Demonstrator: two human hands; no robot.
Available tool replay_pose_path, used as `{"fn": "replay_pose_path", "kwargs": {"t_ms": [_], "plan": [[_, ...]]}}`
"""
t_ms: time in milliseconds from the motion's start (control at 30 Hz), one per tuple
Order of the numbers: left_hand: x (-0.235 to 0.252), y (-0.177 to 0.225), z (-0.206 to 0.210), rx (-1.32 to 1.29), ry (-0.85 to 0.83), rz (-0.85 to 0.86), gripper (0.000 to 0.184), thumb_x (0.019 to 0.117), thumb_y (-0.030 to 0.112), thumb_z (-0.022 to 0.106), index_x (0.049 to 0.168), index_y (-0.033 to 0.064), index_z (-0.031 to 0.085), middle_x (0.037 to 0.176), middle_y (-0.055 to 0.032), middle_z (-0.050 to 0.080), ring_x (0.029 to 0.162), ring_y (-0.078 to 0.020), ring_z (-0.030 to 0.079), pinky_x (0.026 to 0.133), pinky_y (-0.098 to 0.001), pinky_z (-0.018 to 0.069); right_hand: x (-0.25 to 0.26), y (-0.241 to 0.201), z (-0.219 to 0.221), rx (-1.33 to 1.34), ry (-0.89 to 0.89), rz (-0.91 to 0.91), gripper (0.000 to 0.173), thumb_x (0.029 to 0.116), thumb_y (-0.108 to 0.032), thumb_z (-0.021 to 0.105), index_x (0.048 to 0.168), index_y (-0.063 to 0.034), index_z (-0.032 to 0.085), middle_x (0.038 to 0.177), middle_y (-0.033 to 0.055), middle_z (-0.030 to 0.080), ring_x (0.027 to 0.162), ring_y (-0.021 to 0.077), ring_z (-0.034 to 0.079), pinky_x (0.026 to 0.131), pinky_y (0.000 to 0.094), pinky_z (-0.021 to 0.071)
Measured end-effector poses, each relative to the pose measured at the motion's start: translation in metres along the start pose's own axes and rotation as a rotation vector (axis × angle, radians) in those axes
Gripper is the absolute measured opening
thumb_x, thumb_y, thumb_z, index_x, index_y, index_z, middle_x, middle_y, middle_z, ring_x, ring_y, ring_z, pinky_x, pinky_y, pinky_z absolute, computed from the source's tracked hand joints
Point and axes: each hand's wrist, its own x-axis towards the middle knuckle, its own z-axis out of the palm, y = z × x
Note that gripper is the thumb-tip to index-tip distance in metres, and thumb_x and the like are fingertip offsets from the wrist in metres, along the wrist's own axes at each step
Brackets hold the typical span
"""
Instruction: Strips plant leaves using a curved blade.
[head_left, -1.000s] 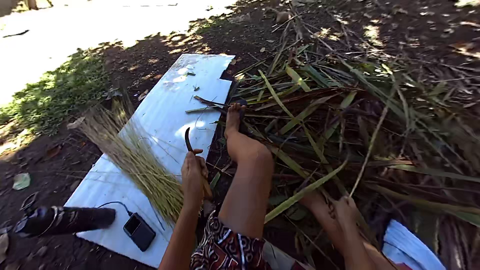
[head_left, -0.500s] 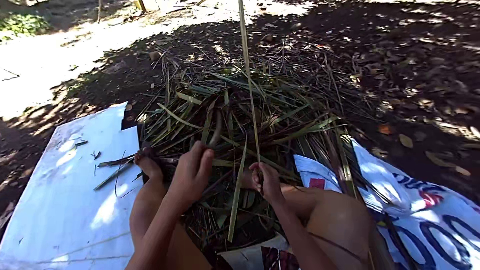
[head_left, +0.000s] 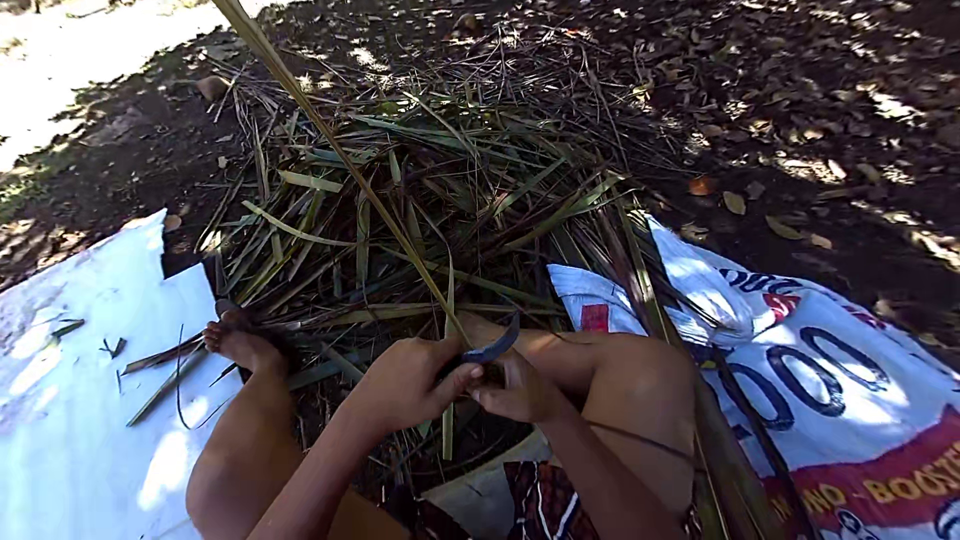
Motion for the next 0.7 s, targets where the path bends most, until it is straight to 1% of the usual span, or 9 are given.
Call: {"fn": "replay_pose_path", "kwargs": {"t_ms": [67,167,267,300,367,433,500,600,700], "plan": [[-0.001,0.001,0.003,0.132,0.007,0.013,0.053,0.106,0.045,0.04,0.086,0.0015,0.064,0.059,-0.0091,0.054,0.052,-0.0242,0.058,0.048,-0.0398,0.0468,0.004,0.0,0.001,-0.014,0.012,0.017,0.028,0.0826,-0.004,0.062,0.11,0.0001,0.062,0.095,-0.0133,0.065,0.085,-0.0113,0.058,0.076,0.0117,0.0509],[0.001,-0.002,0.007,0.219,-0.067,-0.038,0.052,0.1055,0.041,0.04,0.082,-0.0002,0.062,0.058,-0.0119,0.054,0.053,-0.0299,0.06,0.048,-0.0445,0.0467,0.011,0.009,-0.007,-0.05,0.058,0.114,0.018,0.078,-0.008,0.06,0.093,-0.0125,0.05,0.075,-0.016,0.051,0.062,-0.0111,0.046,0.054,0.0093,0.0384],[0.005,-0.009,0.005,0.103,-0.135,-0.176,0.056,0.1054,0.046,0.042,0.09,-0.0042,0.064,0.064,-0.0162,0.057,0.06,-0.0348,0.063,0.055,-0.0519,0.0491,0.013,0.014,-0.013,-0.052,0.036,0.22,0.019,0.0836,-0.007,0.057,0.101,-0.009,0.049,0.073,-0.0125,0.05,0.055,-0.0079,0.043,0.05,0.0122,0.0367],[0.006,-0.013,0.005,0.038,-0.103,-0.216,0.06,0.1033,0.052,0.045,0.096,-0.0045,0.065,0.066,-0.0137,0.058,0.06,-0.0299,0.062,0.056,-0.0482,0.0502,0.013,0.016,-0.015,-0.042,-0.009,0.218,0.016,0.0904,-0.007,0.055,0.105,-0.0074,0.048,0.075,-0.0123,0.05,0.057,-0.008,0.043,0.053,0.0122,0.0375],[0.008,-0.017,0.007,-0.172,0.019,-0.326,0.058,0.0994,0.053,0.055,0.113,-0.003,0.063,0.073,-0.0001,0.058,0.062,-0.0073,0.054,0.059,-0.0271,0.0473,0.014,0.018,-0.016,-0.03,-0.073,0.197,0.011,0.0978,-0.008,0.052,0.108,-0.0062,0.05,0.078,-0.0122,0.051,0.057,-0.0093,0.042,0.054,0.0104,0.0381],[0.011,-0.016,0.007,-0.421,0.147,-0.402,0.034,0.1022,0.029,0.059,0.122,0.0011,0.063,0.078,0.0078,0.061,0.062,0.0053,0.051,0.058,-0.0134,0.0436,0.015,0.018,-0.015,-0.049,-0.062,0.191,0.007,0.0982,-0.008,0.054,0.105,-0.0055,0.054,0.08,-0.0107,0.055,0.055,-0.0089,0.044,0.052,0.01,0.0401],[0.013,-0.013,0.005,-0.487,0.234,-0.438,0.015,0.1033,0.017,0.057,0.107,0.0051,0.065,0.075,0.0104,0.06,0.058,0.0073,0.05,0.055,-0.0108,0.0415,0.014,0.014,-0.015,-0.119,0.01,0.236,0.013,0.1002,-0.014,0.058,0.105,-0.0026,0.062,0.075,-0.01,0.058,0.055,-0.0068,0.05,0.052,0.0113,0.0444],[0.016,-0.01,0.001,-0.376,0.363,-0.525,0.014,0.1032,0.015,0.058,0.094,0.0059,0.064,0.069,0.0094,0.059,0.055,0.0059,0.048,0.053,-0.0132,0.0403,0.01,0.005,-0.012,-0.332,0.078,0.32,0.027,0.1048,-0.022,0.055,0.11,0.0037,0.062,0.075,-0.0029,0.059,0.059,-0.0024,0.055,0.058,0.0144,0.0489],[0.018,-0.01,0.001,-0.349,0.417,-0.541,0.016,0.1046,0.017,0.057,0.092,0.0067,0.061,0.067,0.0079,0.057,0.054,0.0033,0.048,0.052,-0.0151,0.0398,0.008,0.007,-0.004,-0.536,0.145,0.245,0.035,0.1087,-0.022,0.042,0.114,0.0081,0.06,0.074,0.0003,0.053,0.062,0.0003,0.047,0.061,0.0174,0.0422]]}}
